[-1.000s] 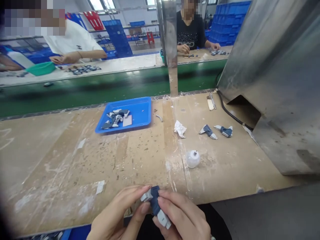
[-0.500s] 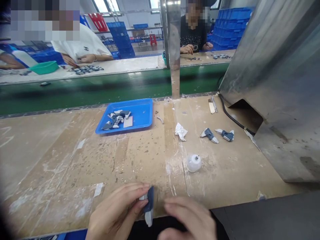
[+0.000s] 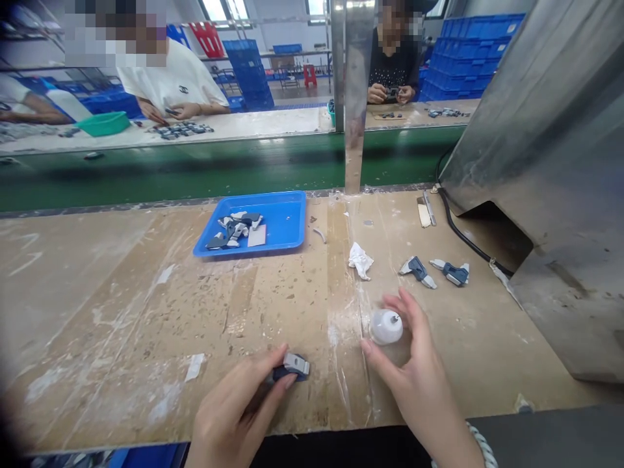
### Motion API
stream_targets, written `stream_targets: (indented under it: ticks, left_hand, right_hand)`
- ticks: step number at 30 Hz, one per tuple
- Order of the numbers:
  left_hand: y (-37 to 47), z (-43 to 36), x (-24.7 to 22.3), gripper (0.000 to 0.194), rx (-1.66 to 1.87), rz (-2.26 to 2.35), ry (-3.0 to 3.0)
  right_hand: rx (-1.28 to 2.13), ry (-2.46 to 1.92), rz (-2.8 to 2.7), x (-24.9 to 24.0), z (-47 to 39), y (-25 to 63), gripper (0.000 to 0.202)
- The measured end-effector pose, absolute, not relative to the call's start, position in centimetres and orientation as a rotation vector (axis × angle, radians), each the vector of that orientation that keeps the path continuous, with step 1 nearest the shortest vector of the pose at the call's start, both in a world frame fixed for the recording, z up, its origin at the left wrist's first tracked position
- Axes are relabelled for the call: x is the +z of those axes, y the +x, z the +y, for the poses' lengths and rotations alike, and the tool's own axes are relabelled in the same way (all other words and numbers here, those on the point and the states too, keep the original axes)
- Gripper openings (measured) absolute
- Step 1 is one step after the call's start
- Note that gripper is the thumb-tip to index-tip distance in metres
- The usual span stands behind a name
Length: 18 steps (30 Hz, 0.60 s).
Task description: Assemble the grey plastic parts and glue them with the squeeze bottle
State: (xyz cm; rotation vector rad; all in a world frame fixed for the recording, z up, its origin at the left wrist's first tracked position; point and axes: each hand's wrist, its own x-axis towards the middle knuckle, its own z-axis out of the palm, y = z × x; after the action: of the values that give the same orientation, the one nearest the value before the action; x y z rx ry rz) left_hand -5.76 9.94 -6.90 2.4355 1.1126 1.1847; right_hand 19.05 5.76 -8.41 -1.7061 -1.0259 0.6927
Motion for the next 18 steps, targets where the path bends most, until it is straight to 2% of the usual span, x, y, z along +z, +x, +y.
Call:
stream_targets:
  ticks: [5, 11, 18]
  left_hand:
    - [-5.5, 9.3, -7.8, 0.011, 1.279, 1.181, 2.458]
    - [-6.2, 9.1, -8.2, 0.022, 1.325, 1.087, 2.523]
    - [-6.5, 7.7, -8.0, 0.027, 1.295, 1.086, 2.583]
  right_hand:
    - [0.686, -1.77, -1.105, -8.9, 5.5, 18.5, 0.055]
    - [0.831, -1.42, -0.828, -7.9, 2.7, 15.2, 0.048]
    - [0.975, -1.373, -0.711, -8.7, 1.5, 16.8, 0.044]
